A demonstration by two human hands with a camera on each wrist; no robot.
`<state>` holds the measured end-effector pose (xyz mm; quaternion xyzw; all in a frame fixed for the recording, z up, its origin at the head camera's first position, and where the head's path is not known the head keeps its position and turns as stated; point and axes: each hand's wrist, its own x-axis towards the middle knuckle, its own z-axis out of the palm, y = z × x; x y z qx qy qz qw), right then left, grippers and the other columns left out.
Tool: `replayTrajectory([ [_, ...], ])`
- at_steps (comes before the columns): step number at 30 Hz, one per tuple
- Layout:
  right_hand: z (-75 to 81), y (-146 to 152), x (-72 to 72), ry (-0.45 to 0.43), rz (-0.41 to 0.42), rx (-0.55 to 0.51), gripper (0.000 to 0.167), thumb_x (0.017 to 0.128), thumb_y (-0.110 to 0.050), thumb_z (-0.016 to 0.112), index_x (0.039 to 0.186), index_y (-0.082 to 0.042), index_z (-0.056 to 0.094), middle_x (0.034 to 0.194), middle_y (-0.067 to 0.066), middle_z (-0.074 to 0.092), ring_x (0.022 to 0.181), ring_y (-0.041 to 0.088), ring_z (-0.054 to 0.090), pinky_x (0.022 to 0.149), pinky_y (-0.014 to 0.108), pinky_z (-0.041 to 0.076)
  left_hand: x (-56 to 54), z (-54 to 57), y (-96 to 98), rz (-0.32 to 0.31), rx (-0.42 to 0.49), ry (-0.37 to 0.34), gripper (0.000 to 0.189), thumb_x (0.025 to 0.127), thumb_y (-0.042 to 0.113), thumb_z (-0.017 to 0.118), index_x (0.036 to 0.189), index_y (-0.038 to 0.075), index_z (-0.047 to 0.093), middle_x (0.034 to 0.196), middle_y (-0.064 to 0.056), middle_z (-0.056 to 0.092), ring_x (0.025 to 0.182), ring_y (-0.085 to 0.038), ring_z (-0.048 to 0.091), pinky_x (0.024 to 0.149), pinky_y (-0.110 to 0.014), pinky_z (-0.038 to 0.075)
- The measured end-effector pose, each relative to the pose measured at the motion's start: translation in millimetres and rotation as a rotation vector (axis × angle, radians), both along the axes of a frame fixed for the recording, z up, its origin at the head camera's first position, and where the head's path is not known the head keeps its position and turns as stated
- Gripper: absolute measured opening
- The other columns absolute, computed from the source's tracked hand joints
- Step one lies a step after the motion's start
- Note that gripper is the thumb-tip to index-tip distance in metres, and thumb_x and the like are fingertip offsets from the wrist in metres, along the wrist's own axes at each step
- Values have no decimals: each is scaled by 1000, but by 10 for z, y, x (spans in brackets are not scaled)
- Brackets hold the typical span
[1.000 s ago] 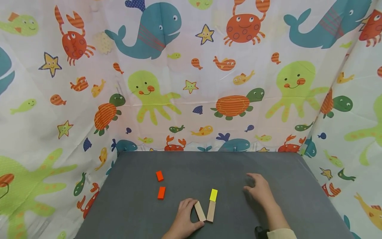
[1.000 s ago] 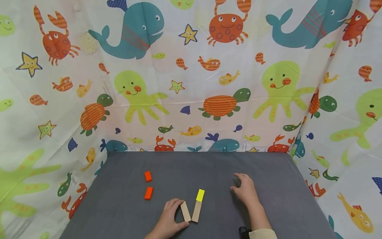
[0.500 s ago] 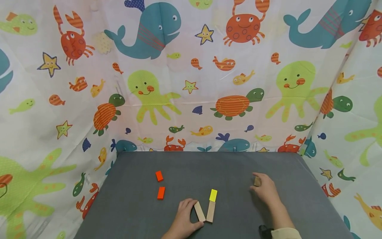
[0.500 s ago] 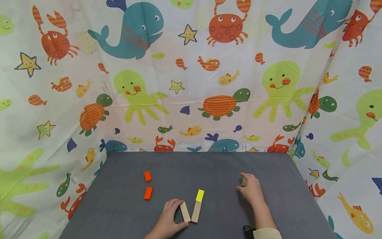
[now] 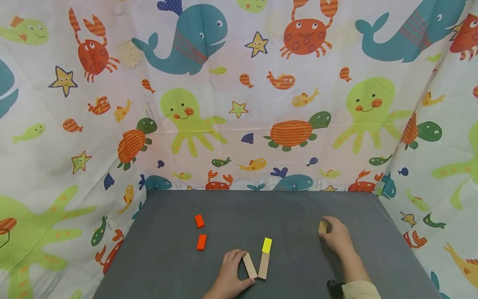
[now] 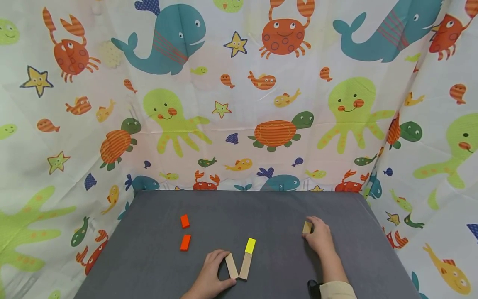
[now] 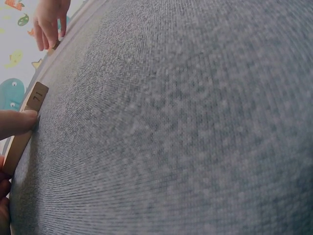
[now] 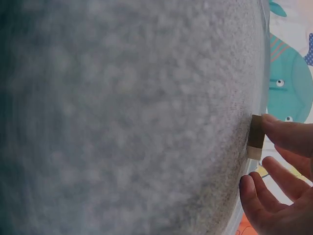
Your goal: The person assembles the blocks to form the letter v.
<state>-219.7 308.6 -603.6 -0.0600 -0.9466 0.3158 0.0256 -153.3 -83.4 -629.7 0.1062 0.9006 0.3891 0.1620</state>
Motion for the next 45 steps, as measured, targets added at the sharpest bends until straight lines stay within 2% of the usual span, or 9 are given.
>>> replayTrajectory([
  [10,-21,-25,8,-16,-14,25,54,82,-5,78,130,11,58,135,35,54,126,54,49,105,65,39,-1,2,9,14,-8,-24,81,72,44,89,139,11,56,138,-8,50,129,-32,42,104,-61,42],
  [27,1,-14,9,-48,-16,22,60,85,-12,79,134,13,56,131,36,54,119,51,53,97,64,44,28,-1,-3,-8,-17,39,80,73,44,88,139,14,56,137,-5,50,127,-30,42,104,-57,43],
  [35,18,-50,-8,-7,6,12,61,82,-19,83,129,13,60,121,33,61,112,48,58,95,63,45,28,1,-18,-14,-38,60,80,73,46,88,140,15,55,137,-5,50,127,-31,42,104,-57,43],
  [45,142,-278,7,44,38,-5,60,83,-23,83,129,9,62,124,31,60,109,44,60,91,61,48,18,-10,-11,-5,-13,35,81,73,43,89,139,11,56,136,-7,51,127,-31,42,104,-59,42],
])
